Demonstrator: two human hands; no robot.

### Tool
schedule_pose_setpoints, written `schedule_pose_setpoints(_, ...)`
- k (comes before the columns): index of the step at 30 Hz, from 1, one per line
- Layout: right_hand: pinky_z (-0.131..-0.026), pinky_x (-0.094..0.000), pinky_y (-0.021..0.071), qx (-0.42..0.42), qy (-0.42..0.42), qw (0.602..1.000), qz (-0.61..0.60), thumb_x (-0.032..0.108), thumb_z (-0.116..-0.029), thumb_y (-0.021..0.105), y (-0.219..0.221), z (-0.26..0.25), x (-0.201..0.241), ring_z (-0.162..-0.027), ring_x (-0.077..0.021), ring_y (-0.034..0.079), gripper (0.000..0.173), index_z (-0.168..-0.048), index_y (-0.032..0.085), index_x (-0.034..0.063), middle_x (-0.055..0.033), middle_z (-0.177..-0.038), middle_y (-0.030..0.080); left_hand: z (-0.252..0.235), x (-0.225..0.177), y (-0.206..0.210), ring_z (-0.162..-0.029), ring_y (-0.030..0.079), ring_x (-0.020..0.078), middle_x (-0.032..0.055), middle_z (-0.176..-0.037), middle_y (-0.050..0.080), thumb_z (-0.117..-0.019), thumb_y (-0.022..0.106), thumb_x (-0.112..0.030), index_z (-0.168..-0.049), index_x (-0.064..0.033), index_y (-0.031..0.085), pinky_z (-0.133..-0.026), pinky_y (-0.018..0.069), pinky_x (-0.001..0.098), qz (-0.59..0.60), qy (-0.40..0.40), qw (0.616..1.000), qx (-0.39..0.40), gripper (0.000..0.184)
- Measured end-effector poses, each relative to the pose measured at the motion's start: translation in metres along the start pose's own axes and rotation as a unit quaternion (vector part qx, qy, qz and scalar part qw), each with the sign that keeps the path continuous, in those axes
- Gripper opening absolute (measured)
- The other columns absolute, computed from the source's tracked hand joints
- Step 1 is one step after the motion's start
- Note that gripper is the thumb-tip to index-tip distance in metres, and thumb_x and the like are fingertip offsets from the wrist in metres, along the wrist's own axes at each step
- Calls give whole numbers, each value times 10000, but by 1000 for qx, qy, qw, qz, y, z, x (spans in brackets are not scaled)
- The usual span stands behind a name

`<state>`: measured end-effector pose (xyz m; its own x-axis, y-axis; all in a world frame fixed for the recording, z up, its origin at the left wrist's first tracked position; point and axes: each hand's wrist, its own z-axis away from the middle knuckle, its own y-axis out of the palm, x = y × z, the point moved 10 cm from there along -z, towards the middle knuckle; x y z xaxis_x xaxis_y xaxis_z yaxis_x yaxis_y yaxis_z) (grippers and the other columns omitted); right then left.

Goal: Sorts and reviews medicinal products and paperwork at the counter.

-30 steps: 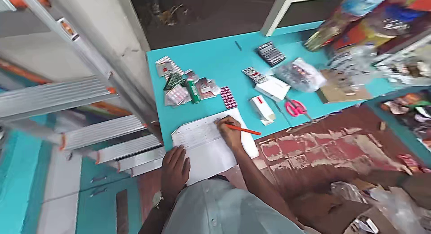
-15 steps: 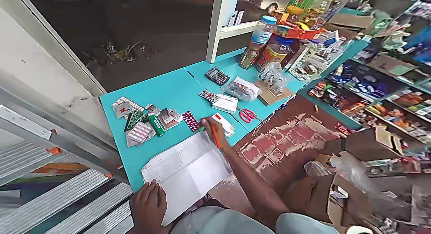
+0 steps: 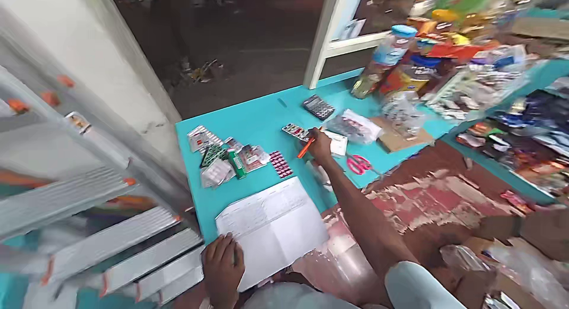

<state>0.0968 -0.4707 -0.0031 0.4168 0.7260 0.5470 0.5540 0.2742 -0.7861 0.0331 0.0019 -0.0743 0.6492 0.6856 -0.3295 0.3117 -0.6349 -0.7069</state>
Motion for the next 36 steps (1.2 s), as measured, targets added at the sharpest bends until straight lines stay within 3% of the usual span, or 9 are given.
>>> schedule_pose_setpoints(7, -913, -676, 444, 109, -105, 986, -68, 223, -823, 792, 82, 42, 165, -1034, -418, 655, 344, -1086, 685, 27, -201, -1009, 706, -1, 0, -2, -1056, 709, 282, 56, -1081, 778, -933, 578, -243, -919, -91, 812, -947, 519, 471, -2, -5, 1000, -7, 279)
schedule_pose_setpoints(12, -924, -650, 434, 148, -105, 979, -96, 359, -805, 844, 117, 49, 204, -1067, -378, 641, 428, -1047, 674, 49, -171, -1038, 696, -1, 0, -3, -1025, 692, 255, 40, -1101, 774, -931, 586, -207, -939, -101, 816, -947, 495, 417, 6, 2, 1000, -9, 253)
schedule_pose_setpoints(14, -886, -524, 512, 94, -123, 967, -200, 383, -835, 824, 95, 68, 202, -1000, -287, 667, 428, -991, 666, 17, -153, -1049, 699, -1, 0, -4, -1013, 695, 252, 39, -1096, 776, -929, 587, -203, -930, -99, 815, -940, 498, 409, 2, 4, 1000, -15, 250)
schedule_pose_setpoints(16, -752, -375, 574, 65, -113, 931, -341, 313, -1008, 628, 71, 100, 184, -849, -164, 688, 311, -1004, 630, 2, -99, -970, 711, 1, -1, -2, -1024, 690, 245, 29, -1103, 773, -940, 577, -218, -930, -107, 811, -947, 494, 402, -8, 3, 1000, -12, 259)
schedule_pose_setpoints(17, -714, -364, 595, 83, -94, 910, -394, 345, -1091, 435, 65, 121, 171, -802, -155, 705, 399, -1103, 619, -8, -89, -937, 730, 2, 0, -2, -1025, 690, 243, 29, -1104, 772, -942, 573, -224, -933, -108, 812, -944, 492, 403, -12, 3, 1000, -11, 266)
schedule_pose_setpoints(19, -623, -286, 561, 138, -47, 879, -453, 535, -1084, 111, 67, 162, 144, -672, -90, 661, 680, -1232, 576, 62, -6, -837, 716, 2, 0, -3, -1024, 688, 245, 35, -1109, 770, -944, 569, -224, -935, -106, 807, -944, 484, 414, -13, 2, 1000, -6, 266)
schedule_pose_setpoints(22, -588, -262, 527, 150, -2, 875, -461, 314, -1091, 299, 76, 194, 108, -598, -64, 598, 490, -1018, 694, 34, 36, -706, 656, 1, -1, -1, -1024, 695, 248, 40, -1117, 771, -947, 568, -224, -936, -104, 807, -938, 483, 427, -10, 1, 1000, -8, 268)
schedule_pose_setpoints(26, -592, -240, 545, 171, -22, 905, -388, 49, -860, 677, 79, 210, 96, -623, -52, 635, 72, -926, 703, 34, 6, -731, 693, 1, -1, -1, -1029, 684, 236, 24, -1130, 766, -957, 560, -237, -940, -115, 804, -944, 467, 419, -27, -1, 1000, -6, 273)
schedule_pose_setpoints(36, -588, -174, 525, 161, -120, 927, -317, 90, -819, 725, 80, 215, 103, -628, 16, 620, 44, -796, 741, 55, 21, -721, 702, 5, 0, -6, -988, 717, 247, 65, -1005, 775, -944, 588, -210, -894, -81, 789, -996, 505, 420, -12, -3, 999, -35, 244)
